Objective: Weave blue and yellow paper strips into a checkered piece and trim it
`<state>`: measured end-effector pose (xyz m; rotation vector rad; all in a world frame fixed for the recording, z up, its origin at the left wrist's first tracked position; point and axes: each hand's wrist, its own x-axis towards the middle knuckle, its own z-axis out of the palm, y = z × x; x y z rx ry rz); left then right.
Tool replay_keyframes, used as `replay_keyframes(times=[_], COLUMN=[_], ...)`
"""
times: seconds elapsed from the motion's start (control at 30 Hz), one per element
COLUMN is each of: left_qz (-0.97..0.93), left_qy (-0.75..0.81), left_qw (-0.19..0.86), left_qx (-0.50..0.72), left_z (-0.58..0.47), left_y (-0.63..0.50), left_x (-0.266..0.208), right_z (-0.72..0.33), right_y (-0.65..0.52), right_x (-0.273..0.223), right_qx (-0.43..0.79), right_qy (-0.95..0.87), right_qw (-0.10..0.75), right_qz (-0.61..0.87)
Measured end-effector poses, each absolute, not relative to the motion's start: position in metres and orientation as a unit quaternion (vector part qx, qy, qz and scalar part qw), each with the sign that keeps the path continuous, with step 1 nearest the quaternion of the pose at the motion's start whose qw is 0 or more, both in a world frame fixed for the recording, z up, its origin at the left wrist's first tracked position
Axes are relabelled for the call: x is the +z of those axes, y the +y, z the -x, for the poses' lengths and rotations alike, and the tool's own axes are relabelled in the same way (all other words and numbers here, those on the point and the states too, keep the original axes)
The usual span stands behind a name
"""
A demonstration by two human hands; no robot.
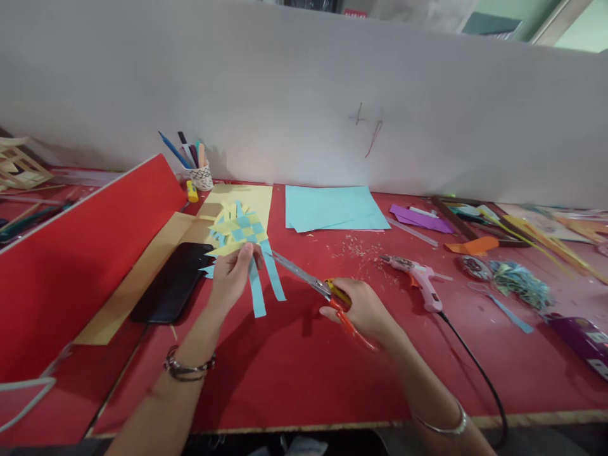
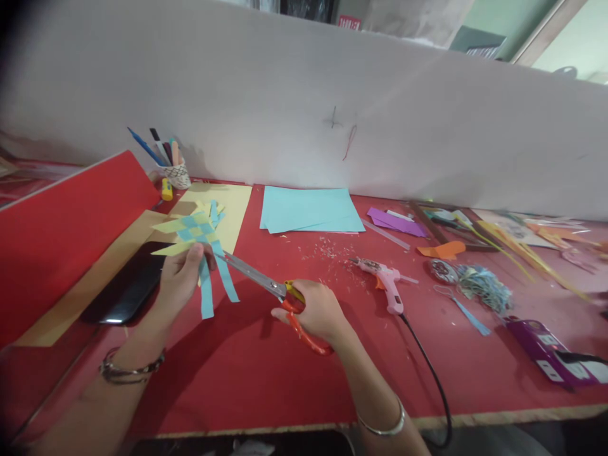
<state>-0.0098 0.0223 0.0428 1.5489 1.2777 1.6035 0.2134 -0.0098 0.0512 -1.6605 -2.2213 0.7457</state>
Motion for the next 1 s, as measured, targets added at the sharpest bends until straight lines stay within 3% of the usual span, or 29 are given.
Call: replay_keyframes(times=[1.0], left_qz=[-0.595], left_qy=[0.504], left_qw=[0.265], left_qx=[0.567], left_z=[0.0038], left_y=[0.0199], left_x=[0.0465], right_z=[-0.215], right_y=[-0.0107], right_x=[0.0477], right_qx=[0.289], right_qy=[-0.755], right_qw=[0.139], right_qz=[0.572])
